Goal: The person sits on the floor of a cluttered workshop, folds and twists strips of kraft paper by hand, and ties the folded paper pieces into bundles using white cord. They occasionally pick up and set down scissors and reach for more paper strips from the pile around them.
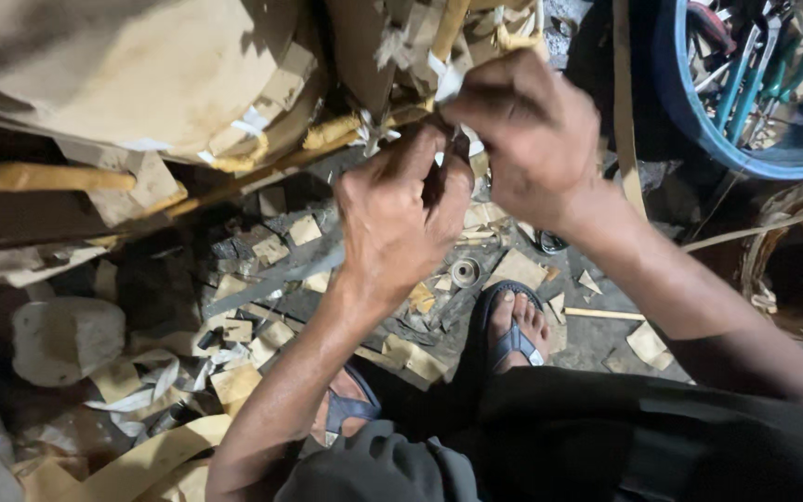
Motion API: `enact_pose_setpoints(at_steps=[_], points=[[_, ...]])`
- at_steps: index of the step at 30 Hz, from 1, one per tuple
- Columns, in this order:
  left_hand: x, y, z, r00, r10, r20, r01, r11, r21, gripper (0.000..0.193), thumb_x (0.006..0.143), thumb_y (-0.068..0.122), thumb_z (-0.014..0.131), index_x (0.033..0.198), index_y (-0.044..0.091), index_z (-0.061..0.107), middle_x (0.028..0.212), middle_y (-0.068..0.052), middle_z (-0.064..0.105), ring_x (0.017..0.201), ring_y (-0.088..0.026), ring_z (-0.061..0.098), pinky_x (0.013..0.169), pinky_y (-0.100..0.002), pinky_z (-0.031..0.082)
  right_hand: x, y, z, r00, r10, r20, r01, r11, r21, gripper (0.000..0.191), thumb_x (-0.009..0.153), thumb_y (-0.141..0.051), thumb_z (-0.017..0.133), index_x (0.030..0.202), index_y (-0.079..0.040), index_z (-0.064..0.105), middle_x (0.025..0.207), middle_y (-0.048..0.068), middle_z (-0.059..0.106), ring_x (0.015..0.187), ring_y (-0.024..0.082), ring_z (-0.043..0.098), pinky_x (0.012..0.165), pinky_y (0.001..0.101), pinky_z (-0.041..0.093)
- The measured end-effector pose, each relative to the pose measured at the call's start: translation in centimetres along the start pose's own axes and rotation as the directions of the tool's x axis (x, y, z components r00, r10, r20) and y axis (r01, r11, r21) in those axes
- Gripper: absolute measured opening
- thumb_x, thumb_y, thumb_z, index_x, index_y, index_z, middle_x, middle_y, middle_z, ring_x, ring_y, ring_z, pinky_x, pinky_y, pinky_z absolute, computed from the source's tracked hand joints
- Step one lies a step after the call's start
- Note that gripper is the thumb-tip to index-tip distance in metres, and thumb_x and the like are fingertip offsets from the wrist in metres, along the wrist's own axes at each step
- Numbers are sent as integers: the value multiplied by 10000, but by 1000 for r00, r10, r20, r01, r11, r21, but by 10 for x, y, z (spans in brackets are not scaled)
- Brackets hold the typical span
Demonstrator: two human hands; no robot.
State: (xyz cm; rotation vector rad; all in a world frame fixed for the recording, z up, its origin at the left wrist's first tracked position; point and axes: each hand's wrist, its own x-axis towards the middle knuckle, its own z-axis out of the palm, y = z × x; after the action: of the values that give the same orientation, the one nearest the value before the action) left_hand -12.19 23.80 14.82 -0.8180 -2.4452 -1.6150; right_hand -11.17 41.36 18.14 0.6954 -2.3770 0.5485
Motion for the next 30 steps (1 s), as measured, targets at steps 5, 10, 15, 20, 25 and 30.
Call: enact_pose_setpoints(at_steps=[5,10,15,20,25,30], points=[[6,11,-7,996,-65,-65,56,990,-131,72,1026,125,676,1043,56,684,794,-87,693,626,-157,681,622,-301,563,2,-5,18,958,41,-282,2,988,152,292,803,96,819,1029,33,645,975,188,633,877,292,658,691,361,540],[11,11,-6,976,18,-216,-2,997,76,201,1048,153,736,1226,70,691,1044,-111,770,814,-154,759,730,-284,600,-18,-8,37,889,314,-333,-159,894,419,271,891,210,704,1088,25,717,1059,140,650,939,231,657,711,286,537],[10,7,-2,985,48,-166,-39,998,53,382,1061,165,740,1417,97,619,1220,-89,765,878,-110,781,722,-227,616,-37,-20,51,777,557,-292,-221,676,702,300,954,220,671,1123,-23,721,1136,88,640,988,168,648,818,265,572],[7,11,0,982,-141,-126,127,986,-111,293,1042,129,752,1330,105,701,1166,-85,773,817,-116,752,695,-237,599,-45,-25,59,733,636,-242,-277,603,748,287,903,178,747,1084,-44,728,1105,76,685,988,163,656,860,275,554],[5,20,3,987,-77,-142,80,997,21,171,1035,73,773,1202,65,739,1001,-51,746,822,-95,682,703,-220,566,-48,-27,54,716,667,-208,-301,563,770,255,930,138,751,1107,-43,725,1079,95,666,1000,171,643,872,269,527],[4,24,9,963,-201,-179,188,978,-87,92,1039,60,725,1126,31,716,995,-21,712,796,-52,654,695,-199,536,-39,-31,53,645,729,-230,-288,511,810,204,972,40,775,1156,0,697,1023,89,697,909,142,666,793,244,549]])
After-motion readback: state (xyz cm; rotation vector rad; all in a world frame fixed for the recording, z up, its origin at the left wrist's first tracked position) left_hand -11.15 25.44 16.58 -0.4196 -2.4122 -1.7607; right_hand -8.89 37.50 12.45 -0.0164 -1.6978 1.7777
